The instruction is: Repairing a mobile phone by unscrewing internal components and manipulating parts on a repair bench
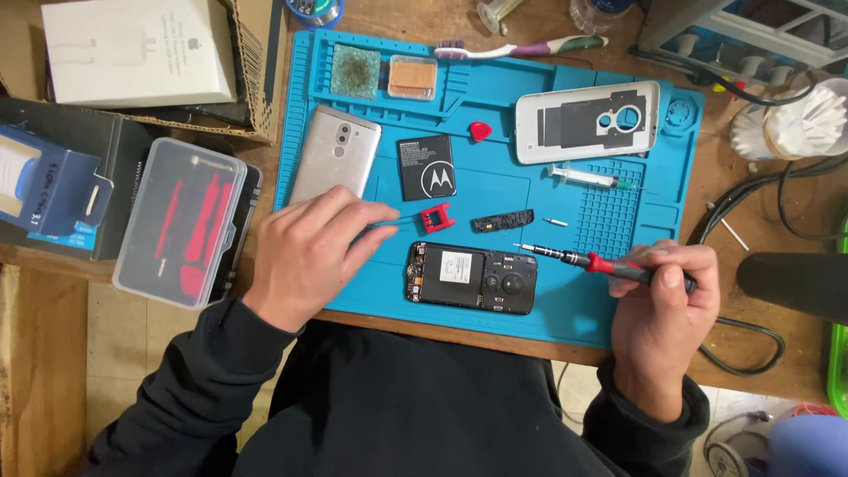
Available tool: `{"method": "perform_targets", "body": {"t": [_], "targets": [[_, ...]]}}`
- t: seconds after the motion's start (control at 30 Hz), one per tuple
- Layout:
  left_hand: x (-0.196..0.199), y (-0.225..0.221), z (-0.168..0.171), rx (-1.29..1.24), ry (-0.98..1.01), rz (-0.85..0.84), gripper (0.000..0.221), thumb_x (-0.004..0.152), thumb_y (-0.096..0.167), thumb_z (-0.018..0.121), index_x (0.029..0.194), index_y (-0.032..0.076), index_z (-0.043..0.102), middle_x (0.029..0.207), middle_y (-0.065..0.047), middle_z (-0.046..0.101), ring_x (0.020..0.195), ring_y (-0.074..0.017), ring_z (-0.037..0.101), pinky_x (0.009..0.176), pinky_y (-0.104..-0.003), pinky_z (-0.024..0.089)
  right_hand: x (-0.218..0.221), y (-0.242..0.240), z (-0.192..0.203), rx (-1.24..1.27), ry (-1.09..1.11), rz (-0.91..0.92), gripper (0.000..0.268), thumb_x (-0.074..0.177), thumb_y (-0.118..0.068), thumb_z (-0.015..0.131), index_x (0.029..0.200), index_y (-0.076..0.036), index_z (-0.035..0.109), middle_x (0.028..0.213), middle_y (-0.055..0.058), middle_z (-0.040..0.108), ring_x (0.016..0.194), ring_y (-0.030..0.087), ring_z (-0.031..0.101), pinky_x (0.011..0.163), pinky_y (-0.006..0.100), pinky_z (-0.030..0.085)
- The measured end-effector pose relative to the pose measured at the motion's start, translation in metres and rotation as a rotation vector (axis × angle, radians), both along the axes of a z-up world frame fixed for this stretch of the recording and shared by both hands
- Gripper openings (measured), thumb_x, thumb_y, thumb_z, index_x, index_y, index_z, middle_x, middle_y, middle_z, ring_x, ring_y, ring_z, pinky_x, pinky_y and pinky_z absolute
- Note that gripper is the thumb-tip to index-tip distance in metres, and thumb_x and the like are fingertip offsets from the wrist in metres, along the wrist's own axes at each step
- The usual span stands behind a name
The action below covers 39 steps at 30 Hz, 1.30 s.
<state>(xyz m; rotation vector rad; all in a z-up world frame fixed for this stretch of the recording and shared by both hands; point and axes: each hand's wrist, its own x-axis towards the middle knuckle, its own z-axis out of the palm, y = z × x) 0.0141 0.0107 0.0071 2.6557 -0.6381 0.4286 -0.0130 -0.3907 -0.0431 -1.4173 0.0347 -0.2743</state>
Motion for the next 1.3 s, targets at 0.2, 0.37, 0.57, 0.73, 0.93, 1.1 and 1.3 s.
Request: {"method": "perform_targets", "body": {"t": [0.2, 0.37, 0.57, 0.73, 0.93, 1.1, 1.3], "targets": [[-0.006, 0.003, 0.009, -0.249, 0.174, 0.007, 0.012, 0.117, 0.012, 0.076, 0.129, 0.011, 0.076, 0.116, -0.005, 0.087, 0.097, -0.0333, 0.082, 0.082, -0.045, 0.057, -0.001, -0.001, -0.003, 0.073, 0.004, -0.065, 0.038, 0.118, -0.049, 0.079, 0.122, -0.017, 0.059, 0.108, 0.006, 0.064, 0.077, 0.017, 0.062, 0.072, 0.028, 0.051], [-0.007, 0.004, 0.001, -0.102, 0.146, -0.071, 0.011, 0.115, 0.012, 0.068, 0.116, 0.015, 0.078, 0.096, -0.002, 0.078, 0.081, -0.0286, 0.071, 0.073, -0.046, 0.047, -0.002, -0.016, 0.013, -0.059, -0.056, -0.159, 0.036, 0.116, -0.036, 0.079, 0.127, -0.018, 0.050, 0.110, 0.005, 0.054, 0.072, 0.016, 0.054, 0.068, 0.029, 0.046], [-0.011, 0.014, -0.009, 0.046, -0.119, -0.050, 0.027, 0.108, 0.003, 0.073, 0.115, 0.022, 0.091, 0.086, 0.006, 0.076, 0.082, -0.0244, 0.062, 0.074, -0.042, 0.040, -0.022, -0.067, 0.045, -0.262, -0.067, -0.326, 0.004, 0.130, -0.023, 0.055, 0.126, -0.020, 0.056, 0.095, 0.007, 0.046, 0.079, 0.021, 0.051, 0.075, 0.035, 0.047], [-0.015, 0.021, -0.011, 0.091, -0.129, -0.051, 0.026, 0.112, 0.010, 0.080, 0.128, 0.027, 0.092, 0.092, 0.007, 0.076, 0.098, -0.0242, 0.072, 0.078, -0.043, 0.043, -0.024, -0.062, 0.055, -0.419, -0.101, -0.185, 0.029, 0.129, -0.040, 0.054, 0.125, -0.012, 0.060, 0.089, 0.013, 0.049, 0.075, 0.029, 0.057, 0.082, 0.040, 0.048], [-0.012, 0.021, -0.009, 0.044, -0.109, -0.084, 0.024, 0.108, 0.006, 0.079, 0.111, 0.027, 0.090, 0.099, 0.005, 0.080, 0.103, -0.0240, 0.073, 0.080, -0.042, 0.040, -0.005, -0.012, 0.096, -0.788, -0.131, 0.086, 0.040, 0.130, -0.030, 0.052, 0.121, 0.009, 0.053, 0.098, 0.029, 0.066, 0.074, 0.037, 0.071, 0.071, 0.041, 0.045], [-0.011, 0.013, -0.002, -0.048, -0.068, -0.075, 0.030, 0.105, 0.001, 0.075, 0.113, 0.028, 0.088, 0.116, 0.009, 0.084, 0.118, -0.0248, 0.077, 0.094, -0.046, 0.042, 0.016, 0.006, 0.119, -1.237, -0.084, 0.332, 0.046, 0.109, -0.031, 0.093, 0.121, 0.002, 0.062, 0.109, 0.015, 0.081, 0.094, 0.030, 0.077, 0.085, 0.042, 0.051], [-0.007, 0.014, -0.005, -0.027, -0.050, -0.073, 0.016, 0.113, 0.012, 0.081, 0.110, 0.028, 0.084, 0.113, 0.007, 0.080, 0.111, -0.0239, 0.074, 0.088, -0.043, 0.042, 0.030, 0.034, 0.142, -1.299, -0.164, 0.447, 0.030, 0.110, -0.016, 0.101, 0.106, -0.002, 0.074, 0.099, 0.010, 0.080, 0.081, 0.028, 0.072, 0.072, 0.045, 0.048]]}}
